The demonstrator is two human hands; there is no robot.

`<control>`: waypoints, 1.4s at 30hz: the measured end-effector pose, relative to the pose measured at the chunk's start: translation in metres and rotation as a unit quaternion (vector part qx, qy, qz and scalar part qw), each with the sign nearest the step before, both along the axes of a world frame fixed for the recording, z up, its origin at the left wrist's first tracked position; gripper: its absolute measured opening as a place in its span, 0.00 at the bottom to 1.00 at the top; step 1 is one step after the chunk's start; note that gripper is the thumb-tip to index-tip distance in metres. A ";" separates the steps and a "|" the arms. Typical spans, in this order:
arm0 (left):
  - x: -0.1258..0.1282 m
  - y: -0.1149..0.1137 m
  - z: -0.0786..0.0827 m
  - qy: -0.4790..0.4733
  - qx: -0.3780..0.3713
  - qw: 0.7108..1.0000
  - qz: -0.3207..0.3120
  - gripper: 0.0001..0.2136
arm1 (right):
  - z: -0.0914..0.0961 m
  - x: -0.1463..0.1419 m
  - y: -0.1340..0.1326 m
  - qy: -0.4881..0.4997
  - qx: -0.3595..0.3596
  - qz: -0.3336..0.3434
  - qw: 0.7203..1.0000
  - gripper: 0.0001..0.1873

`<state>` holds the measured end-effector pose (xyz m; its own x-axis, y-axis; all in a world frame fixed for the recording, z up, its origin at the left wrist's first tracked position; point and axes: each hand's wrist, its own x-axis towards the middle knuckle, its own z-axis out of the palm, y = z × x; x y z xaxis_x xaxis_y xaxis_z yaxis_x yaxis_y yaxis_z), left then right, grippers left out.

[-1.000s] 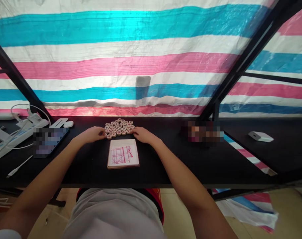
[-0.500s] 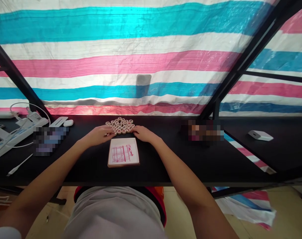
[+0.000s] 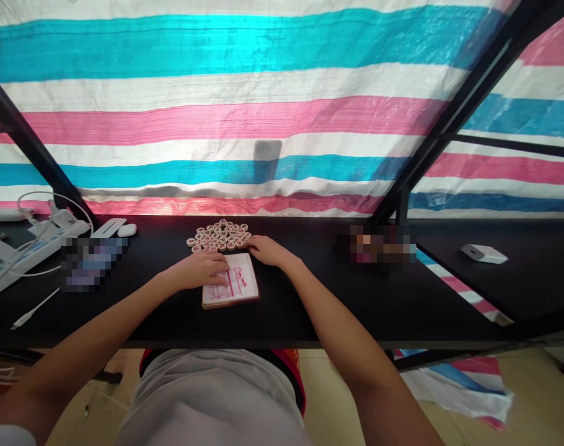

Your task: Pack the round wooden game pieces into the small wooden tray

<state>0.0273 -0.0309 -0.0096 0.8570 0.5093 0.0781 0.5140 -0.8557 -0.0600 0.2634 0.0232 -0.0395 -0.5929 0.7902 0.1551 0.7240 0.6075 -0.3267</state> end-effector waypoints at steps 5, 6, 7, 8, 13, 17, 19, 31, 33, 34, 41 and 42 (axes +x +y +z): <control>0.000 0.001 -0.001 0.003 -0.008 1.000 -0.011 0.16 | -0.001 0.000 0.001 -0.002 -0.001 0.001 1.000 0.16; 0.000 0.001 -0.001 0.005 -0.011 1.000 -0.011 0.16 | -0.001 0.000 0.001 -0.003 -0.002 0.000 1.000 0.16; 0.000 0.002 -0.001 0.005 -0.016 1.000 -0.009 0.16 | -0.001 0.000 0.002 -0.003 -0.002 -0.001 1.000 0.16; 0.000 0.002 -0.002 0.004 -0.020 1.000 -0.006 0.16 | -0.001 0.000 0.002 -0.003 -0.003 -0.001 1.000 0.16; -0.001 0.002 -0.002 -0.020 -0.038 0.999 -0.001 0.15 | -0.001 0.001 0.001 0.002 -0.001 -0.002 1.000 0.16; 0.001 -0.002 0.000 -0.024 -0.056 0.998 0.015 0.18 | 0.000 0.000 0.000 0.003 -0.002 -0.005 1.000 0.17; 0.003 -0.005 0.002 -0.009 -0.068 0.997 0.034 0.20 | 0.000 0.000 0.000 0.001 -0.003 -0.004 1.000 0.17; 0.007 -0.006 0.005 -0.020 -0.148 0.985 0.082 0.18 | 0.001 0.000 0.000 -0.010 -0.003 -0.006 1.000 0.17; 0.007 -0.007 0.004 -0.017 -0.130 0.987 0.092 0.17 | 0.001 0.000 -0.001 -0.009 -0.004 -0.007 1.000 0.17; 0.008 -0.007 0.004 -0.013 -0.125 0.987 0.100 0.17 | 0.001 0.000 -0.001 -0.007 -0.003 -0.007 1.000 0.17; 0.010 -0.008 0.008 -0.003 -0.152 0.980 0.125 0.14 | -0.002 0.002 0.001 0.003 0.001 -0.001 1.000 0.17; 0.010 -0.008 0.008 -0.005 -0.153 0.980 0.125 0.13 | -0.002 0.002 0.001 0.003 0.001 -0.001 1.000 0.17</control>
